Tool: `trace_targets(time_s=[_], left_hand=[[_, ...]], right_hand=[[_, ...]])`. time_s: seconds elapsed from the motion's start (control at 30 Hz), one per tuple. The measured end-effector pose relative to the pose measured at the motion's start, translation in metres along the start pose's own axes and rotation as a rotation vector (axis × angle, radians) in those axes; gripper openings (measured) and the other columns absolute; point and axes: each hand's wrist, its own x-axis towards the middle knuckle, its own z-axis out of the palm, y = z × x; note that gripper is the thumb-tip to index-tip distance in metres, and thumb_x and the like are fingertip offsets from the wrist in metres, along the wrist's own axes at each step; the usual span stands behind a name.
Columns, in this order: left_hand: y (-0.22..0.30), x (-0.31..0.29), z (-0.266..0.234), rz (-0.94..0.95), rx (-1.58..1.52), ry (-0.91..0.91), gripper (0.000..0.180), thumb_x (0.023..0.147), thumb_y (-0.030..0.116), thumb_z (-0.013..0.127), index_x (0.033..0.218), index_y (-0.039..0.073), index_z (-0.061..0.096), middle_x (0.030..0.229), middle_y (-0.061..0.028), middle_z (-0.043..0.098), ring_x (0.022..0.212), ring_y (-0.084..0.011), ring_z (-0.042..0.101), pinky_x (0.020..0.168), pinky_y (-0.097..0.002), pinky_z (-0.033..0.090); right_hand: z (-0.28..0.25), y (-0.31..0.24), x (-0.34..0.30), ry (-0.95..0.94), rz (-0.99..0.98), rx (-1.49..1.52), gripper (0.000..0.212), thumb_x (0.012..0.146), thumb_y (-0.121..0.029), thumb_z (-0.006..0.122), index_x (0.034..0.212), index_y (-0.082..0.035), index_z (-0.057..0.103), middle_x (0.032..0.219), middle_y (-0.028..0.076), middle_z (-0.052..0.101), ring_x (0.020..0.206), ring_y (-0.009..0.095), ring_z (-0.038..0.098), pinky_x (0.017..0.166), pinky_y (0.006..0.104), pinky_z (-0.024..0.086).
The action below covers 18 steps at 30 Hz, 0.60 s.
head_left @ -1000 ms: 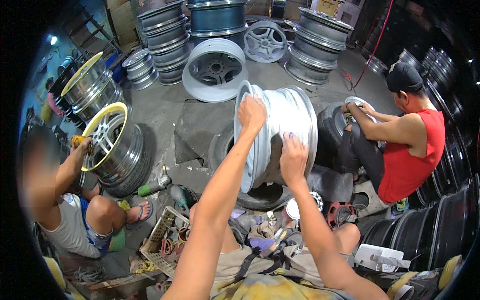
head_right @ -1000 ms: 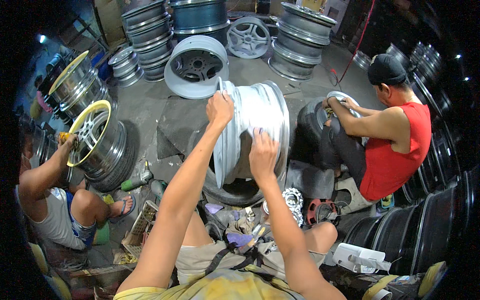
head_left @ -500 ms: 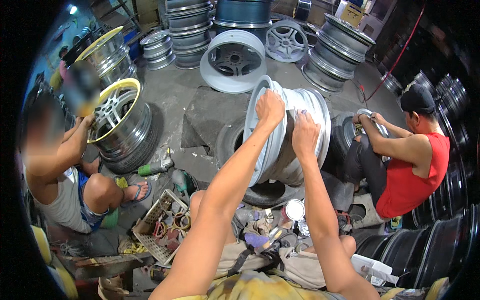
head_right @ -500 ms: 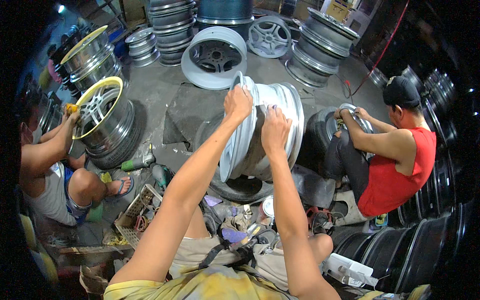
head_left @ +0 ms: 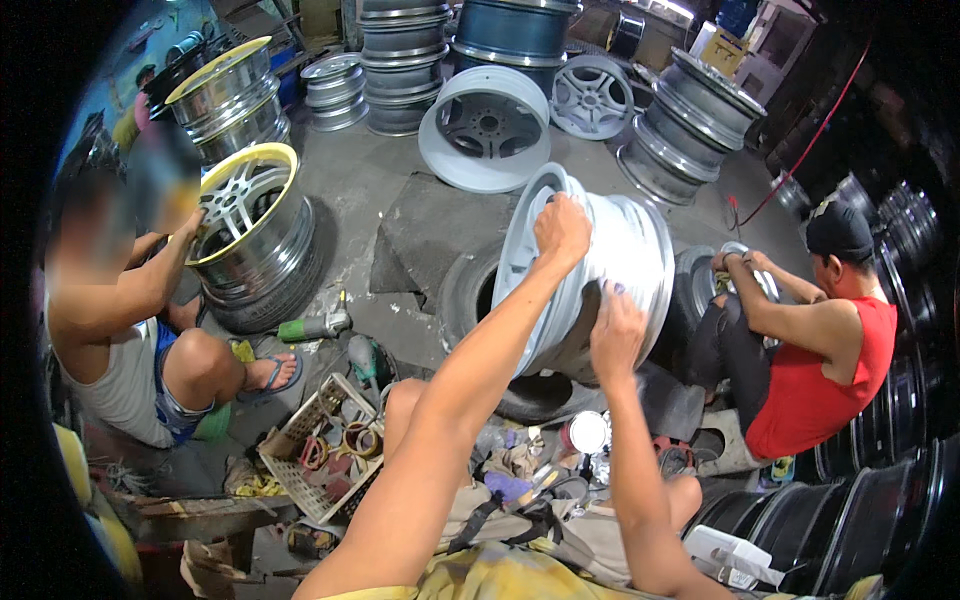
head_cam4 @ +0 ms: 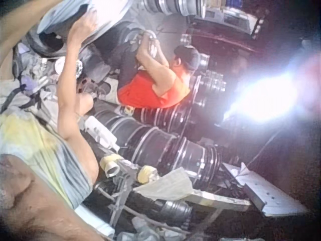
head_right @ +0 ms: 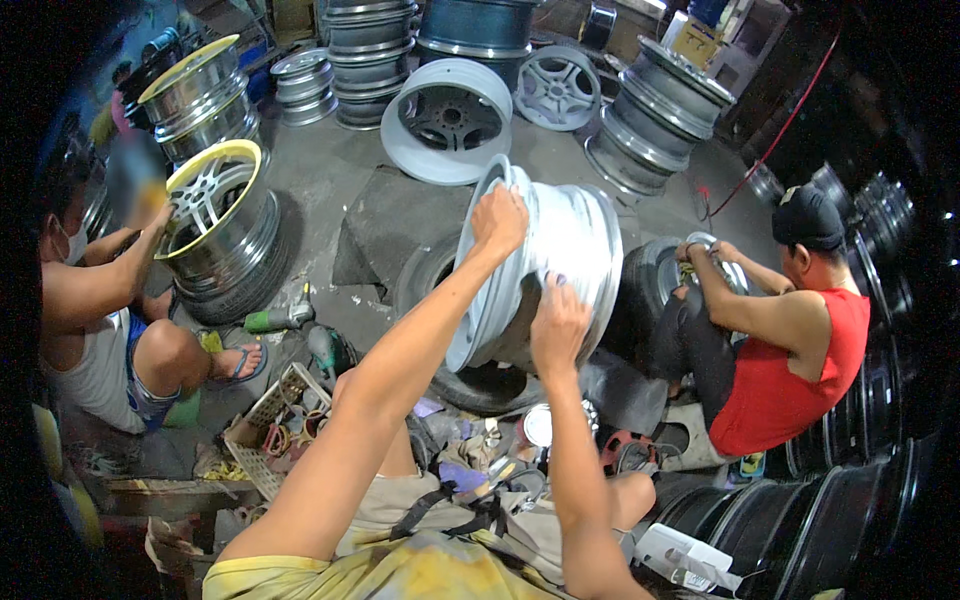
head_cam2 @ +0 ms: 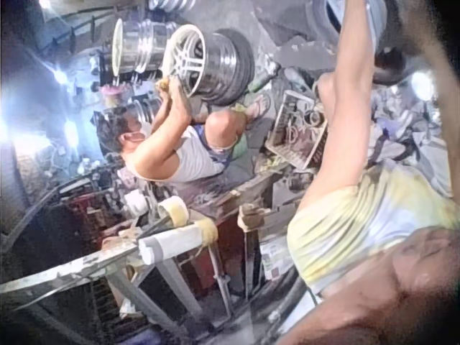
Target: The person sits on the floor in a workshop and manually sands a silver car rim using a purple sanding block. They rotate the rim to sand different sections of the outer lip and inner barrel. Other workers are visible in the background performing similar tasks on other rims.
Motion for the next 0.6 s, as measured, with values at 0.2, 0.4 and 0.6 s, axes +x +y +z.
trace_targets(time_s=[0.2, 0.4, 0.6], left_hand=[[-0.001, 0.001, 0.009, 0.002, -0.001, -0.016, 0.034, 0.1, 0.027, 0.049, 0.102, -0.004, 0.063, 0.099, -0.0284, 0.069, 0.095, -0.0447, 0.068, 0.084, -0.0541, 0.053], [0.0, -0.003, 0.009, 0.027, -0.025, 0.035, 0.035, 0.1, 0.026, 0.05, 0.098, -0.006, 0.063, 0.093, -0.0296, 0.069, 0.089, -0.045, 0.069, 0.081, -0.0526, 0.054], [-0.002, -0.001, 0.007, 0.033, -0.01, 0.031, 0.033, 0.099, 0.024, 0.05, 0.098, -0.006, 0.062, 0.093, -0.0299, 0.069, 0.09, -0.0463, 0.068, 0.083, -0.0539, 0.053]], right_hand=[[0.005, 0.027, 0.06, -0.045, 0.123, -0.099, 0.029, 0.089, -0.021, 0.067, 0.117, -0.014, 0.072, 0.118, 0.013, 0.061, 0.108, 0.032, 0.056, 0.092, 0.048, 0.043], [-0.016, 0.003, -0.001, 0.076, 0.031, -0.23, 0.027, 0.093, -0.022, 0.064, 0.117, -0.014, 0.072, 0.129, 0.009, 0.058, 0.122, 0.03, 0.05, 0.102, 0.0444, 0.038], [0.01, 0.012, 0.047, 0.003, 0.088, -0.195, 0.029, 0.096, -0.022, 0.06, 0.122, -0.013, 0.069, 0.128, 0.002, 0.062, 0.13, 0.026, 0.049, 0.107, 0.0468, 0.033]])
